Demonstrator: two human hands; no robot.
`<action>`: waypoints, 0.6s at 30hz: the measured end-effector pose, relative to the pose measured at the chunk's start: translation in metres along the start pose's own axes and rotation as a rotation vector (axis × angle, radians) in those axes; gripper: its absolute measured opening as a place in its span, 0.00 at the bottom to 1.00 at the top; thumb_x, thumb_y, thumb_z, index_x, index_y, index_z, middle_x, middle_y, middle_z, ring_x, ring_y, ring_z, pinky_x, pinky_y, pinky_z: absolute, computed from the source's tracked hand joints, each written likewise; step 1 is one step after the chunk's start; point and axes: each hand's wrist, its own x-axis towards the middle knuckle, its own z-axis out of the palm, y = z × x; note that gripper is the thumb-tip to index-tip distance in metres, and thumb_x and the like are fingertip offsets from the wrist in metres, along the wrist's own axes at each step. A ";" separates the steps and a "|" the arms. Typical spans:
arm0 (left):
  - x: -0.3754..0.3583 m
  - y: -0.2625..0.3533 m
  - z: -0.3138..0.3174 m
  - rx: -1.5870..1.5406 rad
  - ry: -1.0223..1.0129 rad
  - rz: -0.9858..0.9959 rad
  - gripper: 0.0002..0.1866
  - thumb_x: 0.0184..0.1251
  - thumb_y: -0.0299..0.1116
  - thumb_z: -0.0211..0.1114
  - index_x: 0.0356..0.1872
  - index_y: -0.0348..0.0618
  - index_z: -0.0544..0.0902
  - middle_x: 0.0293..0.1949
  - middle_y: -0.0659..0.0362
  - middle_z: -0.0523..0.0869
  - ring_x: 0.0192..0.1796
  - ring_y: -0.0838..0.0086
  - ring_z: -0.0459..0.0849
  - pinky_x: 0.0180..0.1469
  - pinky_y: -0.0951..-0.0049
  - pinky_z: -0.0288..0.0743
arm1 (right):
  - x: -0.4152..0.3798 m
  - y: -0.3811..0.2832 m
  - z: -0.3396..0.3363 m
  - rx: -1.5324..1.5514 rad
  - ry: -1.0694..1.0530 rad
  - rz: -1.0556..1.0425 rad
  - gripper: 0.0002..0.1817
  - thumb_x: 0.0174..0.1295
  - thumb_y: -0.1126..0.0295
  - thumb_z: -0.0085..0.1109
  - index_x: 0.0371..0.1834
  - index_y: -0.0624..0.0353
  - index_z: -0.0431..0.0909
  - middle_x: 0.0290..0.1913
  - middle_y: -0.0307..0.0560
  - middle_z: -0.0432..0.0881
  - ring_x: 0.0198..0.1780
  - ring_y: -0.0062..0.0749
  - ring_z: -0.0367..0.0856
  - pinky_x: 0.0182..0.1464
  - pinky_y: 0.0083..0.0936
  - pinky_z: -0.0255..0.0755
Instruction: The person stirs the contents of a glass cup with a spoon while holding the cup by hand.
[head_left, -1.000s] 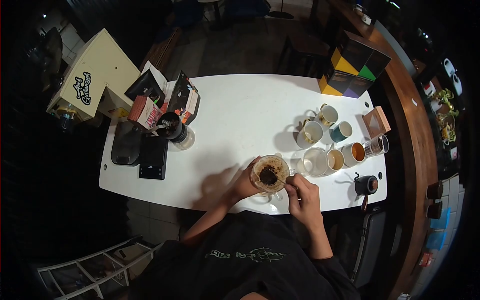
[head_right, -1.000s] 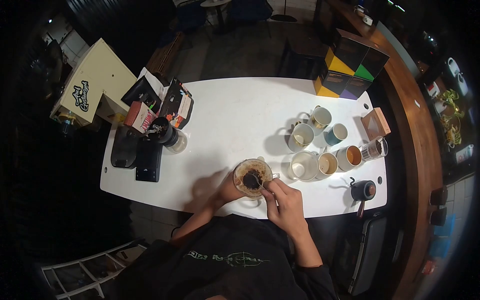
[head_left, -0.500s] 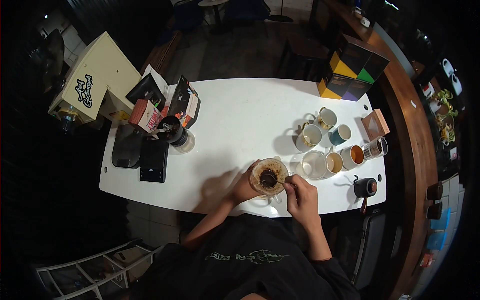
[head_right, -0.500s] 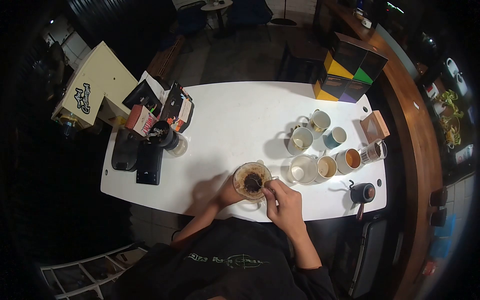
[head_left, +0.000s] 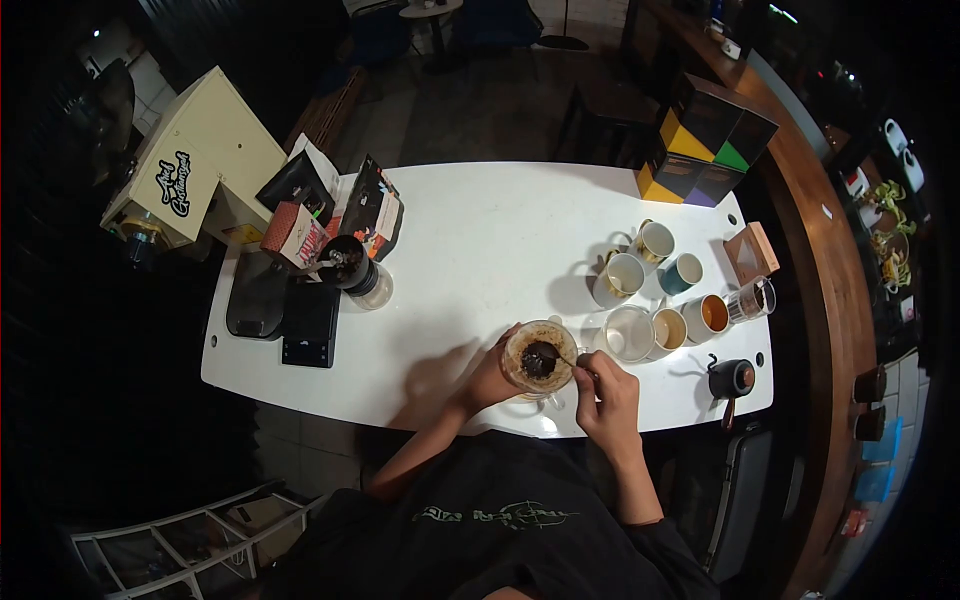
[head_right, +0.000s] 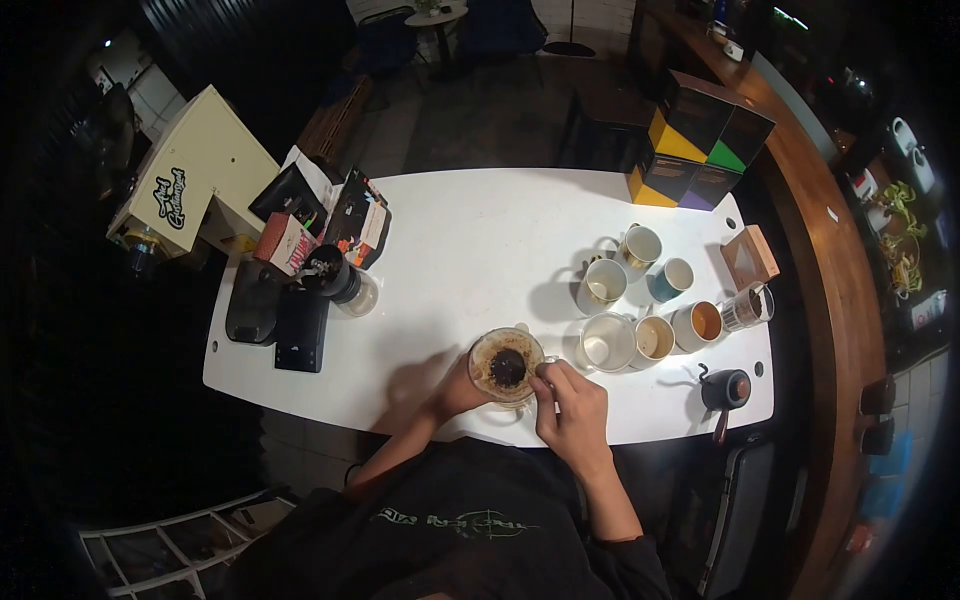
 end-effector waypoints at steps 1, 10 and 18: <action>0.001 0.000 0.000 0.020 -0.003 0.004 0.43 0.51 0.38 0.89 0.68 0.39 0.77 0.64 0.55 0.85 0.66 0.67 0.82 0.77 0.65 0.68 | 0.000 -0.001 0.001 -0.002 0.004 0.001 0.03 0.66 0.79 0.64 0.37 0.62 0.79 0.31 0.48 0.82 0.26 0.47 0.82 0.29 0.35 0.73; 0.001 0.007 -0.001 -0.016 -0.015 -0.022 0.40 0.51 0.41 0.89 0.65 0.40 0.79 0.61 0.55 0.86 0.64 0.66 0.83 0.74 0.65 0.71 | -0.004 -0.014 -0.007 0.016 -0.063 -0.070 0.05 0.64 0.76 0.67 0.37 0.60 0.79 0.29 0.48 0.78 0.25 0.48 0.80 0.28 0.39 0.72; 0.001 0.000 0.000 0.048 0.000 -0.022 0.39 0.52 0.41 0.88 0.65 0.41 0.80 0.61 0.54 0.86 0.66 0.65 0.82 0.77 0.64 0.68 | -0.005 -0.009 -0.006 -0.058 0.003 -0.079 0.05 0.63 0.78 0.67 0.36 0.61 0.79 0.29 0.47 0.77 0.25 0.46 0.81 0.28 0.38 0.71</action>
